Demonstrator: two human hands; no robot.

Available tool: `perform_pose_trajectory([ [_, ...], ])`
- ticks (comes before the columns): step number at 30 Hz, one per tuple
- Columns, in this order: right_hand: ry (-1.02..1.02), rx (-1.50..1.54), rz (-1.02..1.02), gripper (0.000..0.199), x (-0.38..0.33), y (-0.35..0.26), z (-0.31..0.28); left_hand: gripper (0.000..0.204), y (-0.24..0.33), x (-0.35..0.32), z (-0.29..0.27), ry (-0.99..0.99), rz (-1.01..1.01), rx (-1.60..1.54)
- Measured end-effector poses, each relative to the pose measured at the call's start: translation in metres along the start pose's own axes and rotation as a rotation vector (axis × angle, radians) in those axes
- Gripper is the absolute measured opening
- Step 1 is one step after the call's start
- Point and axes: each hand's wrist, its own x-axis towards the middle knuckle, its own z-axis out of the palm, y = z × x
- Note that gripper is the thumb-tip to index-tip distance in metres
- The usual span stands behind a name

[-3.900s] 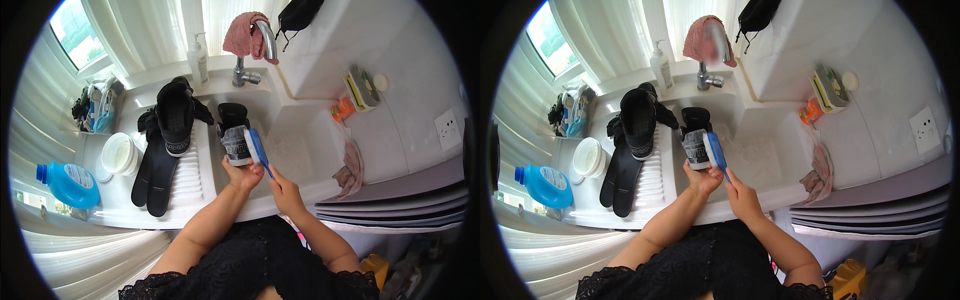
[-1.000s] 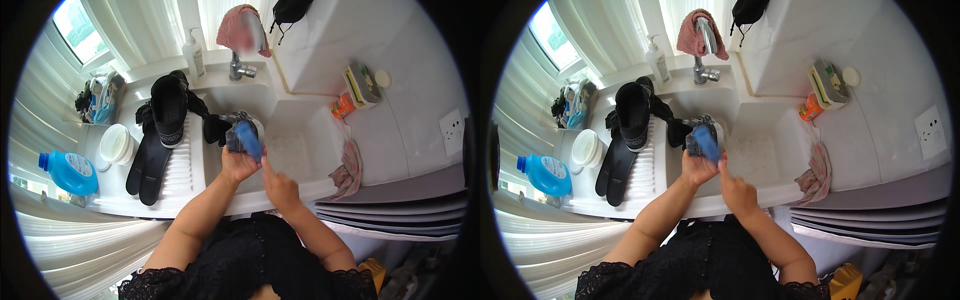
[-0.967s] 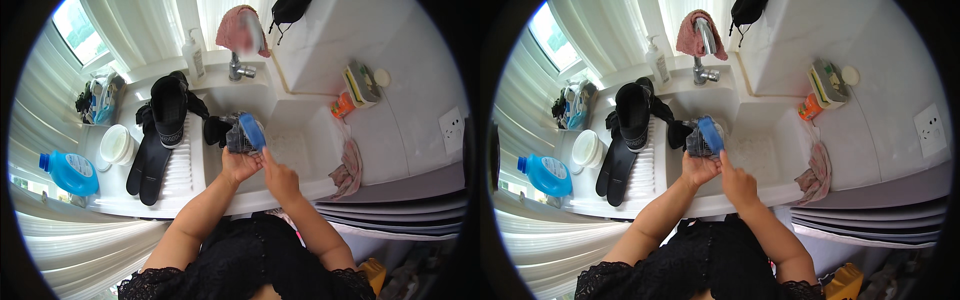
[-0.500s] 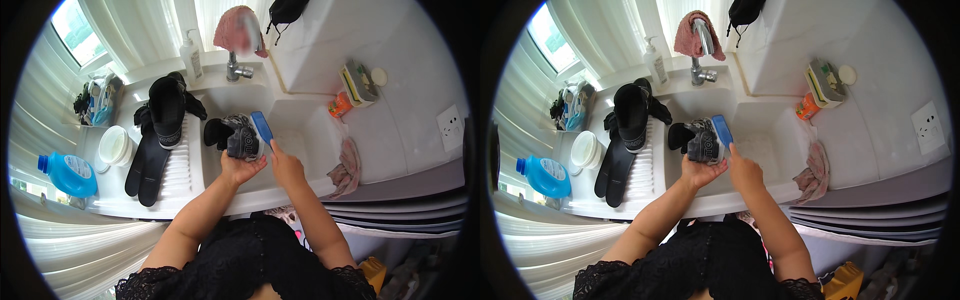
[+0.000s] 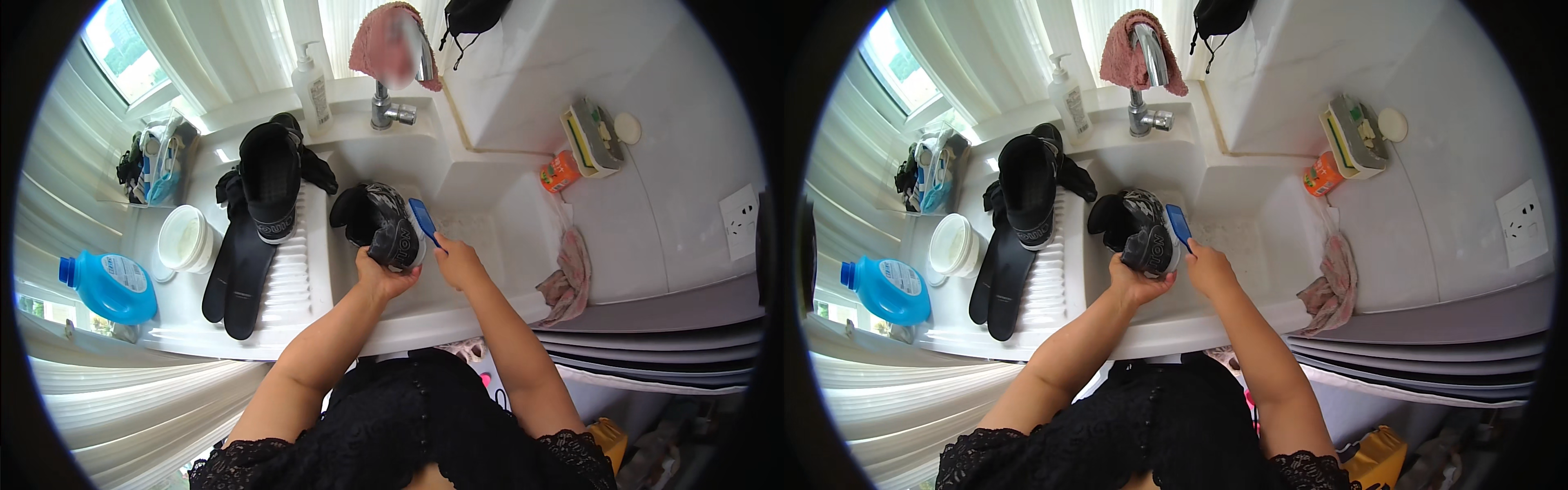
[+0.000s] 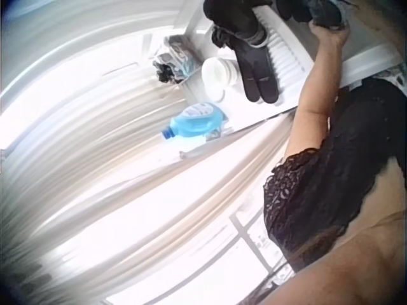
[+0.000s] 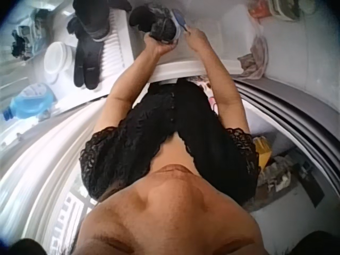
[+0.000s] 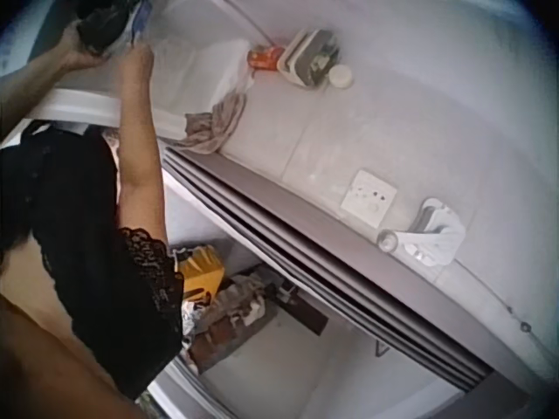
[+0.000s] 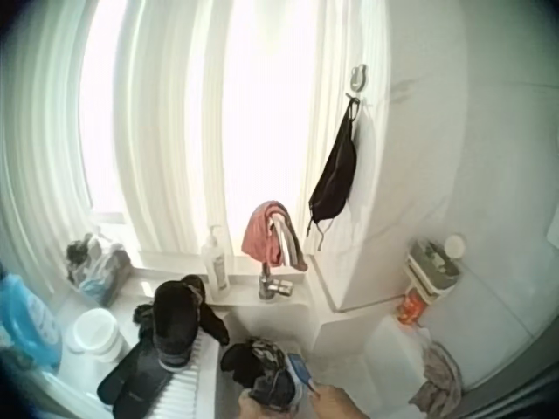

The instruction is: The person scrubs a black sneaker with a blue brush in a sink, rinses it under running water, and repeats the process on the second sneaker. The person handles the shoes one at a time and uses the brush to clean the upper and sole areas.

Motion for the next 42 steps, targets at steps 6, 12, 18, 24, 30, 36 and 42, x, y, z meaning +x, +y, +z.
perform_pose_trajectory([
  [6, -0.086, 0.01, -0.01, 0.043, -0.073, -0.001, -0.015, 0.056, 0.005, -0.009, 0.001, 0.063, 0.036, -0.014],
  [12, -0.195, 0.294, 0.254, 0.043, 0.009, -0.02, -0.014, 0.054, 0.002, -0.011, 0.007, 0.097, 0.006, 0.057],
  [18, -0.109, 0.291, 0.018, 0.043, -0.051, 0.014, -0.009, 0.056, 0.006, -0.011, 0.003, 0.088, 0.046, 0.017],
  [24, -0.086, 0.323, 0.126, 0.043, -0.034, -0.003, -0.013, 0.06, 0.007, -0.003, -0.001, 0.021, 0.023, 0.065],
  [30, 0.058, 0.207, -0.085, 0.045, -0.044, -0.006, -0.003, 0.059, 0.015, 0.0, -0.004, -0.224, 0.063, -0.002],
  [36, 0.129, 0.039, -0.158, 0.047, -0.072, -0.022, -0.01, 0.058, 0.01, -0.006, 0.006, -0.38, 0.065, -0.087],
  [42, 0.051, 0.181, -0.081, 0.044, -0.028, -0.037, -0.016, 0.059, 0.013, -0.008, 0.003, -0.372, 0.029, -0.123],
])
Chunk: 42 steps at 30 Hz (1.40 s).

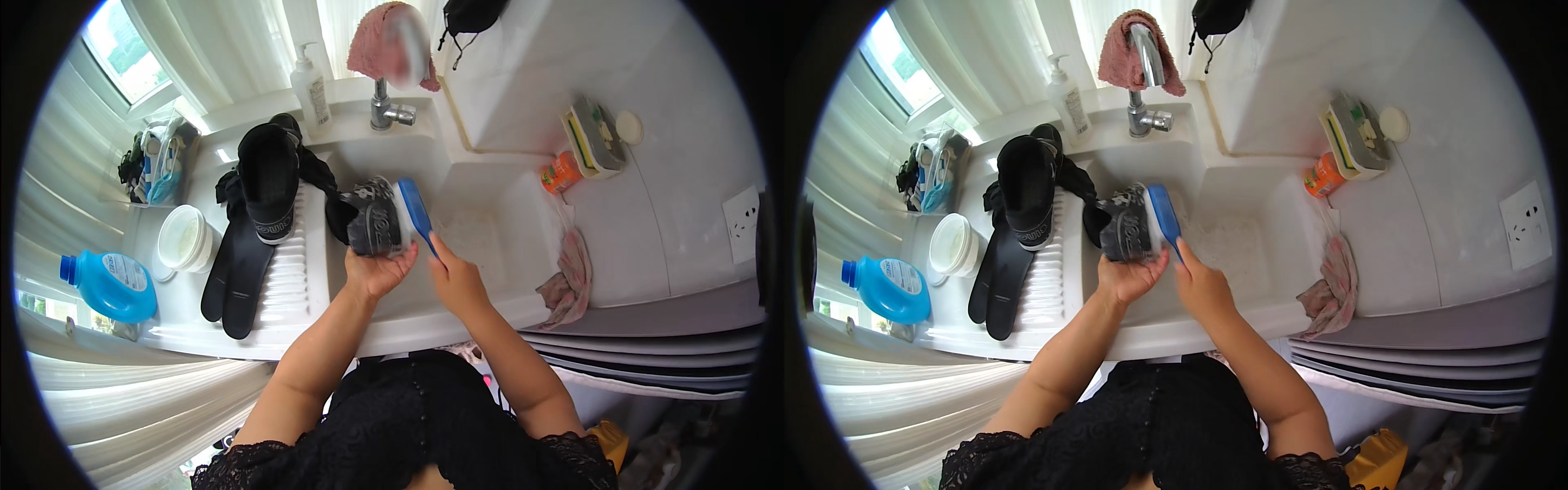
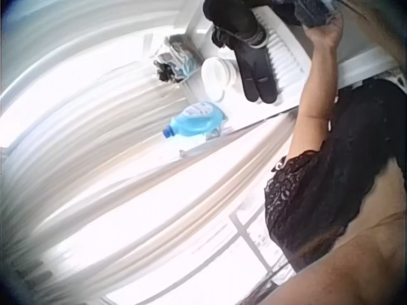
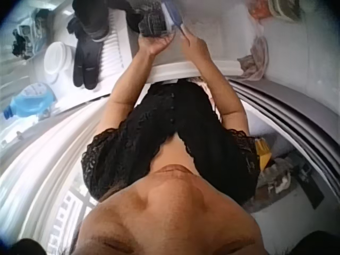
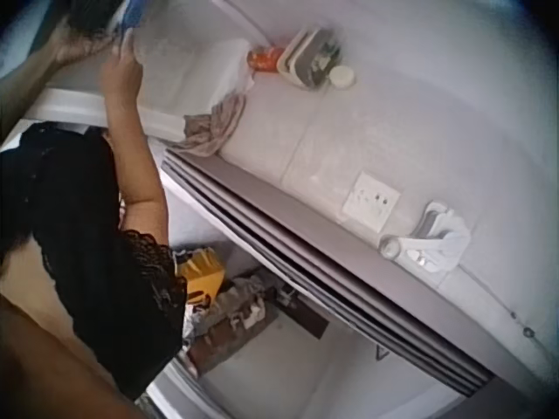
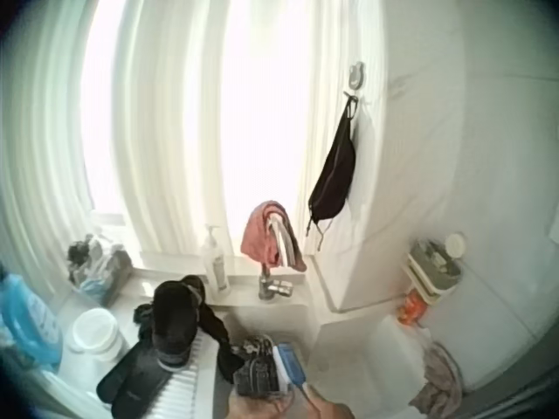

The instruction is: The person scrubs a black sneaker with a blue brush in a sink, rinses it under running water, and repeats the process on the second sneaker. The person handles the shoes one at a time and uses the brush to clean the upper and sole areas.

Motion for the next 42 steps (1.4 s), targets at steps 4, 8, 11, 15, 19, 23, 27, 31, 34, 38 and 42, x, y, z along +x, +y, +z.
perform_pose_trajectory([
  [4, -0.24, -0.163, 0.063, 0.044, -0.046, 0.03, -0.013, 0.056, 0.0, -0.013, -0.002, 0.422, 0.023, 0.113],
  [8, -0.189, -0.204, 0.042, 0.043, 0.024, 0.068, 0.035, 0.054, 0.0, -0.006, -0.012, 0.581, 0.004, 0.121],
  [11, -0.293, 0.164, 0.431, 0.043, 0.085, 0.055, 0.052, 0.054, 0.01, 0.023, -0.034, 0.776, 0.078, 0.06],
  [15, -0.427, -0.064, 0.23, 0.043, 0.057, 0.077, 0.061, 0.056, 0.026, 0.042, -0.053, 1.195, 0.206, 0.137],
  [19, -0.67, -0.019, 0.348, 0.044, 0.032, 0.064, 0.009, 0.063, 0.041, 0.041, -0.105, 0.879, 0.266, 0.934],
  [23, -0.534, 0.035, 0.326, 0.045, 0.067, 0.065, -0.013, 0.068, -0.023, 0.023, -0.059, 0.773, 0.883, 2.002],
  [27, -0.458, 0.192, 0.35, 0.045, 0.074, 0.052, -0.01, 0.067, -0.015, 0.055, -0.03, 0.738, 0.443, 2.156],
  [31, -0.484, 0.167, 0.347, 0.045, 0.068, 0.046, -0.016, 0.061, 0.021, 0.099, -0.069, 0.888, 0.132, 2.115],
  [34, -0.427, 0.029, 0.15, 0.046, 0.057, 0.072, -0.015, 0.055, 0.045, 0.1, -0.099, 0.835, 0.402, 2.037],
  [38, -0.386, -0.161, -0.064, 0.046, 0.027, 0.066, -0.012, 0.036, 0.024, 0.046, -0.037, 0.654, 0.442, 1.496],
  [42, -0.199, -0.234, -0.085, 0.048, 0.058, 0.049, 0.018, 0.028, 0.003, 0.016, -0.024, 0.435, 0.512, 1.353],
])
